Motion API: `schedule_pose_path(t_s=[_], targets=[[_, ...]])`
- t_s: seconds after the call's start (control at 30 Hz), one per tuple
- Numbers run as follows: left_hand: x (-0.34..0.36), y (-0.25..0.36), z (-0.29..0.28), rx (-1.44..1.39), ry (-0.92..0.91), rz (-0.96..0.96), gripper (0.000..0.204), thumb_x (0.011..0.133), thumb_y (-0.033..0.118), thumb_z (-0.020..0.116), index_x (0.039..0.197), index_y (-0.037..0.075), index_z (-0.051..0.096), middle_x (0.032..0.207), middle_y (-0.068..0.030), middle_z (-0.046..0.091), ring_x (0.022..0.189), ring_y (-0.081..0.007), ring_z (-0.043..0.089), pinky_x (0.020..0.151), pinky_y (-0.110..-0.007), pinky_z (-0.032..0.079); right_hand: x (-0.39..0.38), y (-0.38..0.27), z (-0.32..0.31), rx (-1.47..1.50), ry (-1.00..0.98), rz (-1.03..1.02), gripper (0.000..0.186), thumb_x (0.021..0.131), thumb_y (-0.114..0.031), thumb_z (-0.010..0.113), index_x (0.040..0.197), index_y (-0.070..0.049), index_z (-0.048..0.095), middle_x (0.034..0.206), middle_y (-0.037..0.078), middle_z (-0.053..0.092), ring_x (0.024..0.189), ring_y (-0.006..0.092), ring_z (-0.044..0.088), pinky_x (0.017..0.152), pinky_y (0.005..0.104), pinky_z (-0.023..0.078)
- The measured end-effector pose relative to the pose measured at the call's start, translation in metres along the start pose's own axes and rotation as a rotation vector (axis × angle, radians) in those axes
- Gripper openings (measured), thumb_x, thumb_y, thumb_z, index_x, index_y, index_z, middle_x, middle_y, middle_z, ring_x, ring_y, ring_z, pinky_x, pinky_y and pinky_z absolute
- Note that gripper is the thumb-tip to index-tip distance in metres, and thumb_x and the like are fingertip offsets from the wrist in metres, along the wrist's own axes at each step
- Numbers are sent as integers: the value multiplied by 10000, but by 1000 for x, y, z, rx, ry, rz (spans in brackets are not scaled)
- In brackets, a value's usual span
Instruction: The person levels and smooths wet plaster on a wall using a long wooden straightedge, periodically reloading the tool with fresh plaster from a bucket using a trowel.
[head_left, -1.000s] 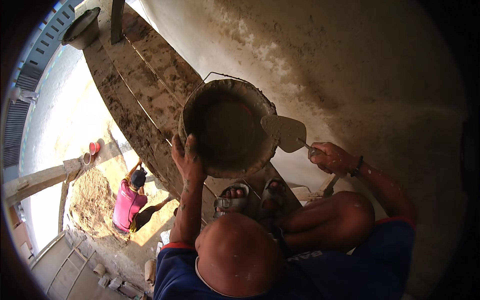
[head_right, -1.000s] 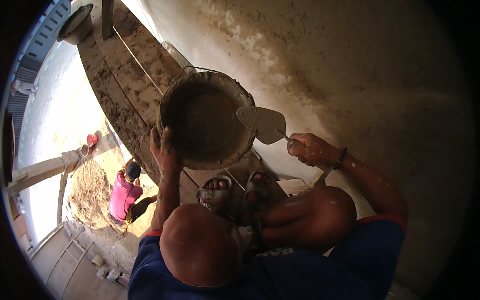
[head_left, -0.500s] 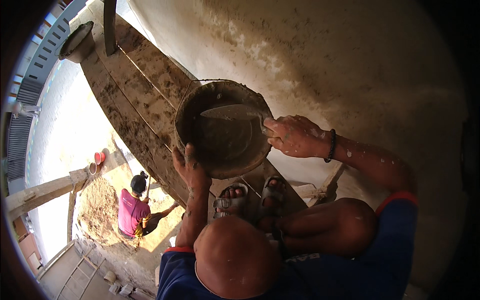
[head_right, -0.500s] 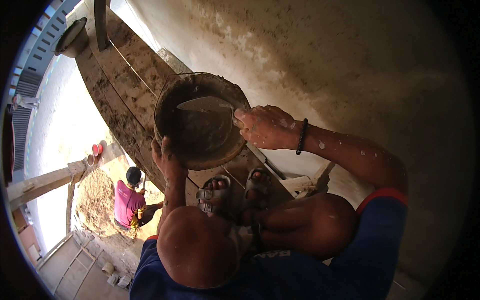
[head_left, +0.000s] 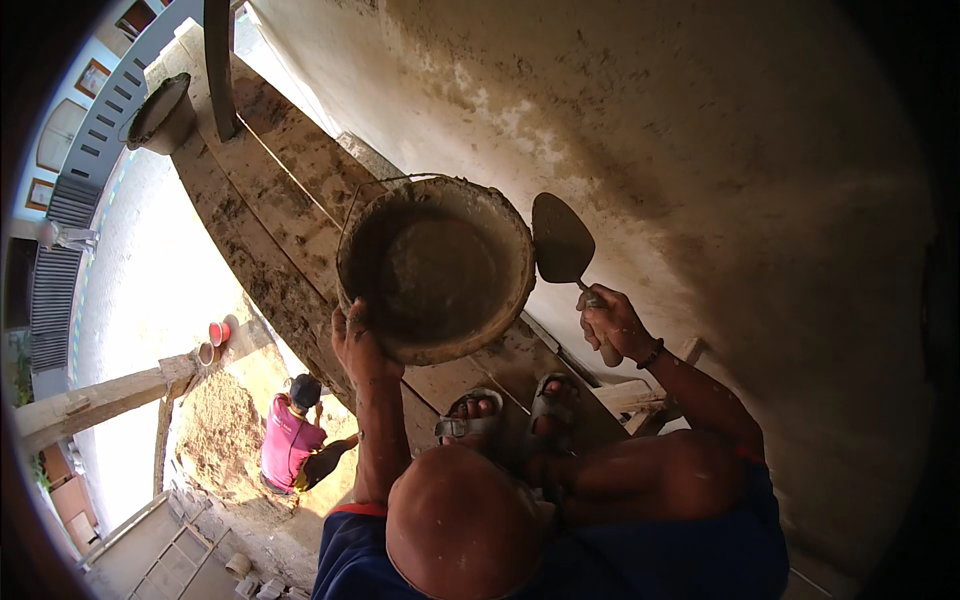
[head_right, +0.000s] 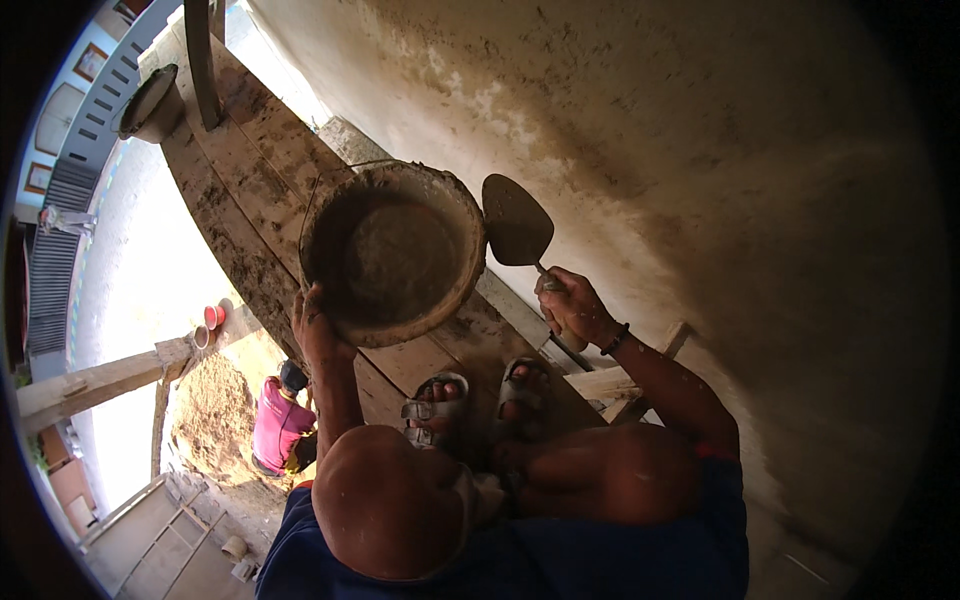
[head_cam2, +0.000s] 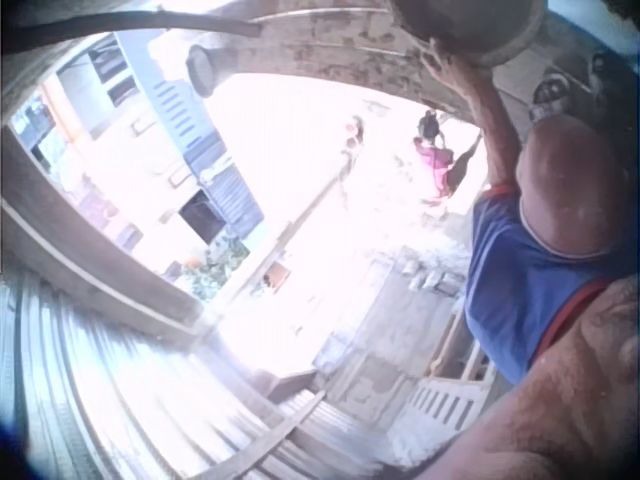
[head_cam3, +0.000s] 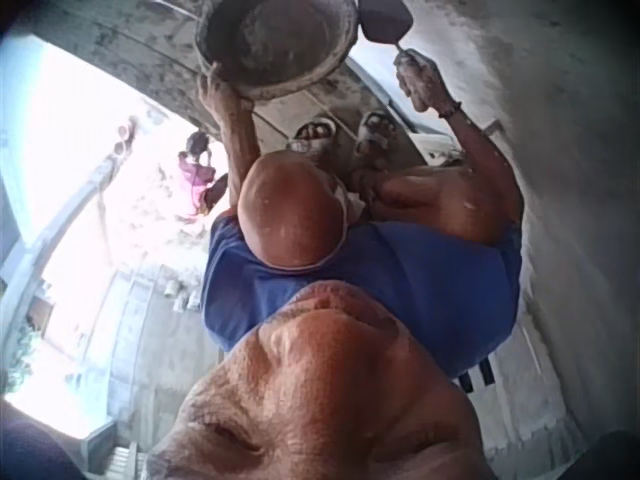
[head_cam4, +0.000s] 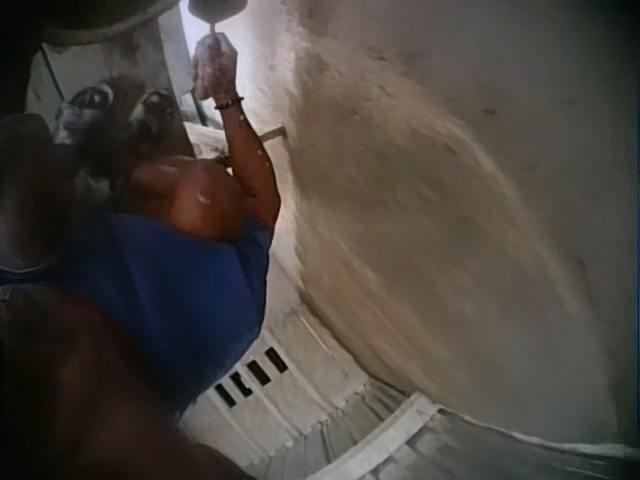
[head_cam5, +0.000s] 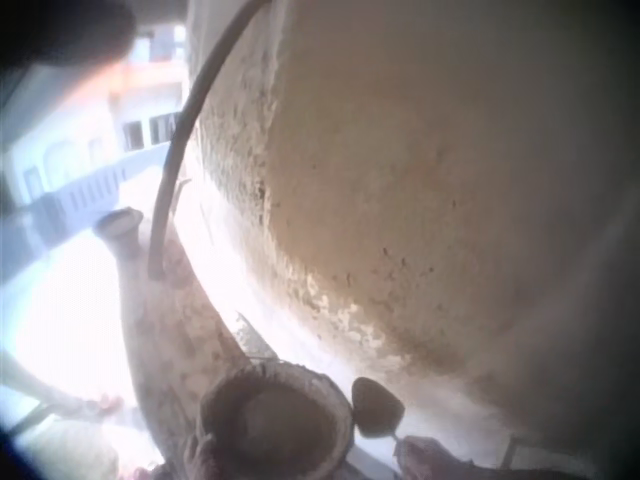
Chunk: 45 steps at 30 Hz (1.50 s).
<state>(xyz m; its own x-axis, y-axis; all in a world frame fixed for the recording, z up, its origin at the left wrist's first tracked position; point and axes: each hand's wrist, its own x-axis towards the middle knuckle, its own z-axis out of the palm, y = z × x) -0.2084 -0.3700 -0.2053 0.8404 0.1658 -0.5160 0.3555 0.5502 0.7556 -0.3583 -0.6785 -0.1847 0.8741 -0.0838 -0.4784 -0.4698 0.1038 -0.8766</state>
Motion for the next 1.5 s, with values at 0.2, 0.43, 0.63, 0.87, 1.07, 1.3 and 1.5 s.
schedule_pose_path(t_s=[0.2, 0.43, 0.63, 0.87, 1.07, 1.3, 1.5], targets=[[-13, -4, 9, 4, -36, 38, 246, 876, 110, 543, 1104, 23, 509, 989, -107, 602, 867, -213, 600, 746, -320, 495, -38, 26, 42, 248, 76, 40, 181, 832, -187, 522, 895, -24, 476, 609, 39, 475, 461, 122, 456, 457, 274, 422], [-41, -31, 16, 2, -81, 99, 351, 886, 168, 546, 1184, 17, 441, 1068, -108, 548, 912, -188, 558, 737, -309, 474, -58, -35, 76, -84, -220, 282, 235, 864, -203, 526, 972, 4, 500, 697, 64, 532, 552, 136, 514, 581, 330, 482], [-26, -33, -18, 166, -102, 330, 351, 895, 162, 535, 1204, 16, 455, 1091, -120, 559, 985, -223, 559, 869, -342, 456, -12, -136, 35, -1352, 15, -380, 326, 838, -247, 561, 1077, -29, 520, 871, 160, 596, 791, 352, 579, 726, 436, 453], [22, 15, -3, 708, -247, 484, 496, 872, 168, 575, 1291, -44, 413, 1293, -216, 478, 1216, -302, 459, 1002, -376, 362, 11, -169, 61, -1872, -292, -498, 228, 734, -98, 569, 916, 27, 511, 665, 140, 565, 664, 306, 605, 595, 404, 489], [61, 44, 20, 963, -516, 493, 363, 860, 170, 560, 1164, -29, 546, 1226, -210, 543, 1165, -344, 504, 988, -388, 382, -13, -194, 80, -1620, -457, -379, 234, 829, -191, 548, 919, 23, 516, 700, 182, 582, 668, 325, 607, 619, 429, 492], [-55, 74, 14, 1284, -1133, 1037, 289, 816, 183, 592, 1087, 102, 647, 1400, -177, 376, 1323, -404, 285, 1082, -463, 248, -24, -222, 41, -542, 109, 2, 237, 921, -245, 503, 974, -15, 502, 667, 67, 521, 514, 145, 494, 499, 271, 448], [-65, 11, -45, 675, -344, 571, 696, 808, 248, 671, 1378, 36, 334, 1438, -218, 282, 1355, -368, 233, 1099, -442, 205, -2, -138, 40, -131, 62, 265, 264, 940, -311, 459, 1001, -54, 461, 681, 48, 512, 526, 122, 524, 457, 290, 488]])
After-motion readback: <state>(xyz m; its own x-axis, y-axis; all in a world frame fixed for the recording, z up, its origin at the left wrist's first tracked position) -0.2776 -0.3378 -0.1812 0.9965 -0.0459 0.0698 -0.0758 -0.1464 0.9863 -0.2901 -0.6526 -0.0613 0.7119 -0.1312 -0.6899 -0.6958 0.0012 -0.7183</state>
